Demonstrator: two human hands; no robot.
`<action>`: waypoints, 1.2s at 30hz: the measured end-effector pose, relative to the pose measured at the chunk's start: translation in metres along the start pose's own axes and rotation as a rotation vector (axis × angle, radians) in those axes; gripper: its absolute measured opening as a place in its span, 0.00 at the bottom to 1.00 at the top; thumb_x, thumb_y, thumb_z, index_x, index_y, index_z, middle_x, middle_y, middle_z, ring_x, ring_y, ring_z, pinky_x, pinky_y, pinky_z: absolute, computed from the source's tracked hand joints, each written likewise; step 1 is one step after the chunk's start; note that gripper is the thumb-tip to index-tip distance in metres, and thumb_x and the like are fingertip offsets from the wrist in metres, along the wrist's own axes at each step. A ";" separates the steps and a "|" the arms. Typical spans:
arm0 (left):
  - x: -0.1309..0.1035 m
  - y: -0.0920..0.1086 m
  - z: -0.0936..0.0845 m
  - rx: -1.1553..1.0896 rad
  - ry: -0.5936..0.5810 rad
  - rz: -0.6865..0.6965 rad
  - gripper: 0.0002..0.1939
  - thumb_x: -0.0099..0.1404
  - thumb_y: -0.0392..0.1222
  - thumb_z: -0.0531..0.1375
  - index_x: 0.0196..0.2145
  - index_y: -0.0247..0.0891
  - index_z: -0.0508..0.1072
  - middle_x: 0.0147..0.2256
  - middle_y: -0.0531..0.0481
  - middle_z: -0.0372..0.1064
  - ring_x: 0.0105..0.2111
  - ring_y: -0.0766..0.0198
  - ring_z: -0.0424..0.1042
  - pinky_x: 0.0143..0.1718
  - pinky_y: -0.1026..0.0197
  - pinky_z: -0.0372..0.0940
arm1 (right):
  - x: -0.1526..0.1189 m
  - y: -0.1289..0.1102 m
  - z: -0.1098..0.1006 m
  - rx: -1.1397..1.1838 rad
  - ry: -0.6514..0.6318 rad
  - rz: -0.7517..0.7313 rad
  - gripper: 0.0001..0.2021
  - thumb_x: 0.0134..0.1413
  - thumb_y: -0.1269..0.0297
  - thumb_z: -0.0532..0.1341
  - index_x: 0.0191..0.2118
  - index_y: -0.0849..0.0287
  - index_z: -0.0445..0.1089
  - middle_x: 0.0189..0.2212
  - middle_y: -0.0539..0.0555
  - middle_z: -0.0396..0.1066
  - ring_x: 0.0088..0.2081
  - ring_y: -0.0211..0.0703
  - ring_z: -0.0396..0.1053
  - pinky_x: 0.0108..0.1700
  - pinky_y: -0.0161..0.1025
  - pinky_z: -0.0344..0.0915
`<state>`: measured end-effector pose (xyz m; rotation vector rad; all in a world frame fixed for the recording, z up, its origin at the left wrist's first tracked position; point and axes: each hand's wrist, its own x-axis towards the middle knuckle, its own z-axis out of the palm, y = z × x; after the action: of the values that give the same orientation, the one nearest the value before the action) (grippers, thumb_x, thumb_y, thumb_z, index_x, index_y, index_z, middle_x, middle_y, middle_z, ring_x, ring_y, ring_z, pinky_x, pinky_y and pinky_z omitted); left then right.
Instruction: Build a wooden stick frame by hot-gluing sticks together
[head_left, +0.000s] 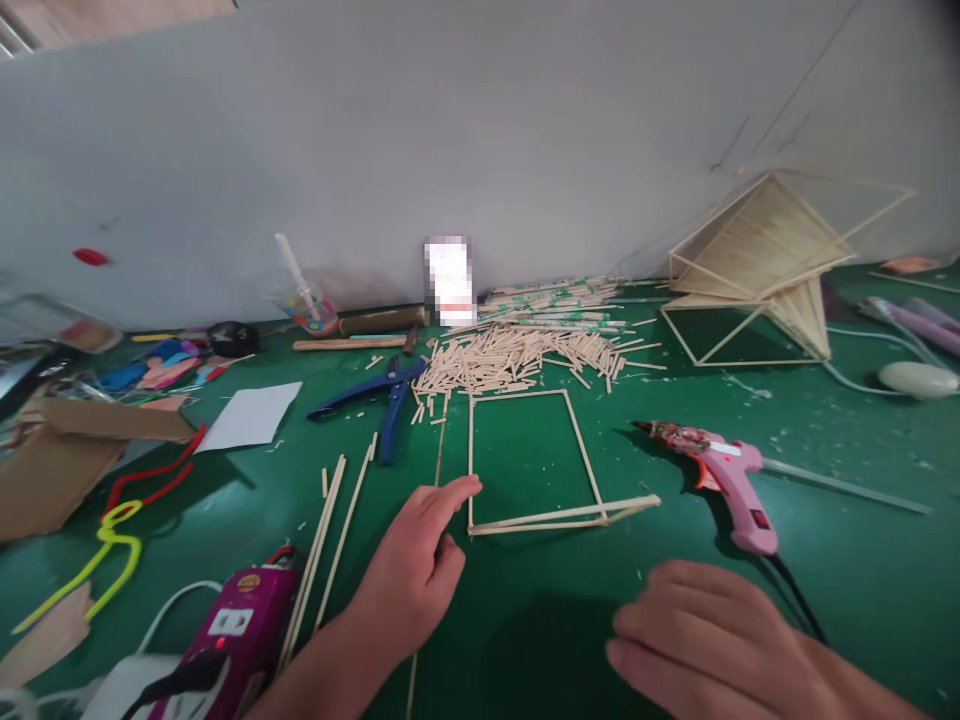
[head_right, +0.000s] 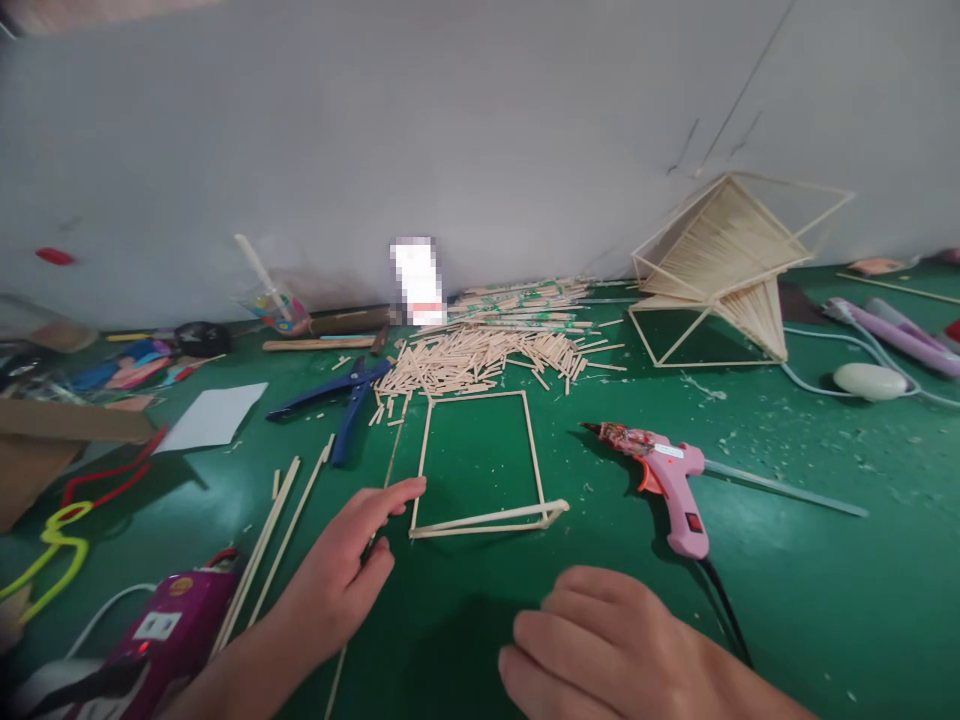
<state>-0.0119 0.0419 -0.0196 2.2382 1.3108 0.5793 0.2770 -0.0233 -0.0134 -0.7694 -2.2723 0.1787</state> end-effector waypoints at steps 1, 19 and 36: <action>0.000 -0.002 0.001 -0.007 0.005 0.004 0.31 0.58 0.25 0.48 0.58 0.44 0.61 0.52 0.46 0.66 0.51 0.58 0.67 0.51 0.53 0.65 | 0.009 0.000 0.005 -0.004 -0.081 -0.091 0.09 0.61 0.63 0.54 0.40 0.57 0.71 0.25 0.52 0.72 0.25 0.40 0.66 0.29 0.40 0.61; -0.013 0.016 0.008 -0.119 -0.064 0.014 0.31 0.54 0.24 0.48 0.54 0.39 0.66 0.50 0.46 0.70 0.51 0.58 0.68 0.54 0.51 0.64 | 0.045 -0.044 0.036 0.071 -0.463 0.532 0.10 0.54 0.70 0.55 0.41 0.56 0.69 0.39 0.53 0.70 0.37 0.45 0.70 0.38 0.43 0.66; 0.028 0.000 0.001 -0.865 0.287 -0.449 0.30 0.57 0.37 0.57 0.59 0.41 0.59 0.65 0.38 0.49 0.44 0.59 0.74 0.39 0.59 0.68 | 0.011 -0.051 0.031 -0.172 -0.295 0.465 0.14 0.51 0.69 0.57 0.44 0.60 0.72 0.46 0.61 0.74 0.45 0.55 0.73 0.43 0.54 0.73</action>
<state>0.0012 0.0668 -0.0172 1.1552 1.2891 1.0609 0.2257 -0.0557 -0.0124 -1.4411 -2.3645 0.3325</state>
